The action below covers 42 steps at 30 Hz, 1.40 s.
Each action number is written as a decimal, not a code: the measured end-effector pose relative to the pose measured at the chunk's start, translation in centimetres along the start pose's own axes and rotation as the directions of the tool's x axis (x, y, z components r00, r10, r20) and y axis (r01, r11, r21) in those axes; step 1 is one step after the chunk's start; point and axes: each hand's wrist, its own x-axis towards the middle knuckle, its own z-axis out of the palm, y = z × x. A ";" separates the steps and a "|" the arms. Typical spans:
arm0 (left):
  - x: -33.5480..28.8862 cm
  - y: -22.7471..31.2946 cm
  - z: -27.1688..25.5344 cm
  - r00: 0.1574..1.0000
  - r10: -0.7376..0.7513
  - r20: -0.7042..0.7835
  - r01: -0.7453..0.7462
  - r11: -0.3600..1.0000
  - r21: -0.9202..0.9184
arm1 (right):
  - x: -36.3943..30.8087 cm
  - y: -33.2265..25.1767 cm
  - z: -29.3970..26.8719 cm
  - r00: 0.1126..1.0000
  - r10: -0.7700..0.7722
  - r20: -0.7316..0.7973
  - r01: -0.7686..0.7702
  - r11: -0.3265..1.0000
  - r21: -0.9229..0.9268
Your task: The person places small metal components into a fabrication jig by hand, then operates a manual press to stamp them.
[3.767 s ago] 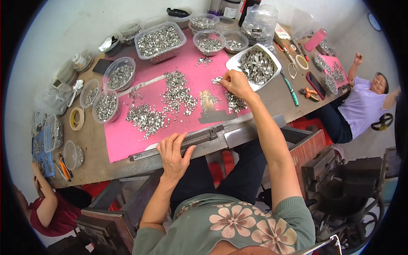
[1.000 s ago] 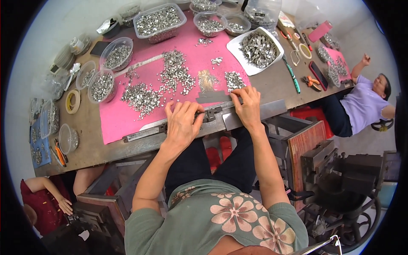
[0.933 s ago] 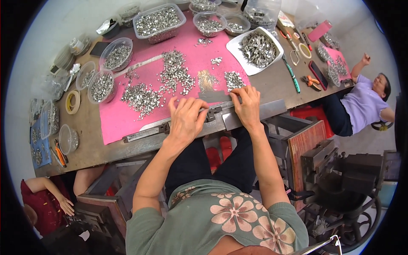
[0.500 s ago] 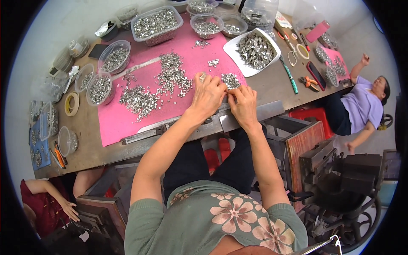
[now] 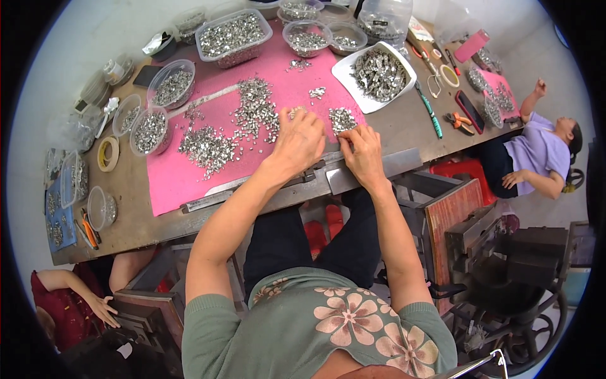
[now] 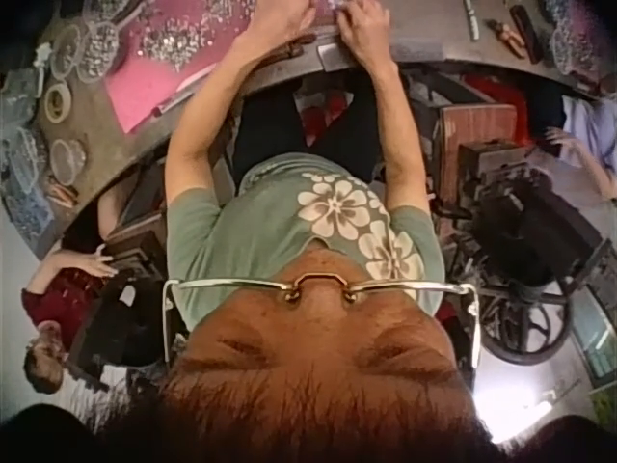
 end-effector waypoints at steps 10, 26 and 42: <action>-2.9 -1.4 -2.7 0.996 0.004 0.090 0.009 0.991 -0.134 | -0.4 -4.7 -0.9 0.996 -0.076 0.040 0.060 0.947 0.314; -3.9 -2.5 -3.1 0.994 -0.079 0.076 0.094 0.973 -0.210 | -1.4 -8.0 1.7 0.955 -0.281 0.097 0.242 0.924 0.297; -9.1 0.9 -6.3 0.970 -0.239 -0.038 0.220 0.938 -0.268 | -1.6 -7.1 1.2 0.983 0.063 0.175 -0.151 0.822 0.550</action>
